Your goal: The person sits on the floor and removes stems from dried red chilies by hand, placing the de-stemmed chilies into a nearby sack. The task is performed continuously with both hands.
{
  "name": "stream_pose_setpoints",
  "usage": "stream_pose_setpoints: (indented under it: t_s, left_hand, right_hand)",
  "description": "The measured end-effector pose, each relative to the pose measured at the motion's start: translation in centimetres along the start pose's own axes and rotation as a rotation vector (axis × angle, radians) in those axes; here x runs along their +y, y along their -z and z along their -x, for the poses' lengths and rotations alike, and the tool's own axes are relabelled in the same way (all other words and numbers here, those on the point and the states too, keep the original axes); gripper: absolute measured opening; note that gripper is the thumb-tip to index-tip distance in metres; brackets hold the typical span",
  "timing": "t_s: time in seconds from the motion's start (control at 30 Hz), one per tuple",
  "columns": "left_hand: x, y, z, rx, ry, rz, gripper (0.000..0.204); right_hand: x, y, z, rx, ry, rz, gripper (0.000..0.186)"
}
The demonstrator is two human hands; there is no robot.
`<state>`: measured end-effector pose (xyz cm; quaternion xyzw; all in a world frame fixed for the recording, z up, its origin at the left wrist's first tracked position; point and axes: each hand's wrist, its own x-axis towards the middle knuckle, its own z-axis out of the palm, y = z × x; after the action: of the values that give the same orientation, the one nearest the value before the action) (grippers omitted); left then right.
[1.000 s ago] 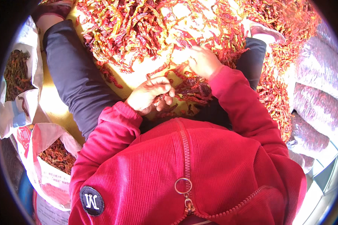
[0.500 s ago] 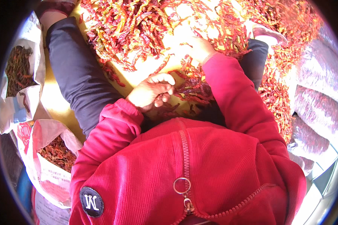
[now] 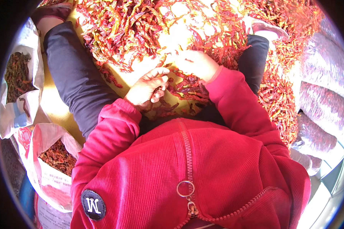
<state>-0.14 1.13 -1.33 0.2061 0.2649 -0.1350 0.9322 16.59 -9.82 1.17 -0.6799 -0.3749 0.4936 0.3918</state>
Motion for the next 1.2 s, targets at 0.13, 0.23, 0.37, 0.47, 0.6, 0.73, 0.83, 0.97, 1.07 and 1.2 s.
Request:
stream_pose_setpoints:
  t_s: [0.13,0.23,0.37,0.47,0.6,0.73,0.83,0.97,1.07,1.2]
  left_hand:
    - [-0.2,0.4,-0.2,-0.023,0.046,0.002,0.019]
    - [-0.3,0.1,-0.1,0.037,0.034,-0.009,0.01]
    - [-0.3,0.2,-0.1,0.043,0.037,0.016,0.004]
    - [0.0,0.1,-0.2,0.019,0.075,0.007,0.003]
    - [0.0,0.6,-0.3,0.027,0.041,0.029,0.003]
    - [-0.4,0.7,-0.5,0.009,-0.032,0.041,0.008]
    - [-0.2,0.6,-0.6,-0.023,-0.057,0.028,0.017]
    - [0.4,0.2,0.0,-0.062,-0.076,0.081,0.02]
    - [0.2,0.6,0.2,-0.081,-0.083,0.11,0.016]
    - [0.4,0.1,0.6,-0.158,0.077,0.018,0.01]
  right_hand:
    - [-2.1,-2.1,0.5,-0.156,0.02,0.144,0.008]
    - [-0.7,-1.5,-0.4,-0.147,0.198,0.126,0.01]
    - [0.3,-0.3,-4.3,0.04,0.0,0.513,0.016]
    - [2.7,-0.3,-6.8,-0.064,0.323,0.982,0.019]
    - [4.1,0.1,-6.4,0.132,0.337,0.724,0.019]
    - [1.7,0.2,-2.9,0.056,-0.008,0.51,0.014]
    - [-1.3,-1.4,-0.9,-0.019,0.099,0.371,0.009]
    - [-2.2,-3.0,-0.9,-0.099,0.147,0.239,0.009]
    - [-1.7,-1.7,-2.5,0.015,0.095,0.278,0.011]
    - [-3.4,-3.4,-5.5,-0.173,0.093,0.409,0.031]
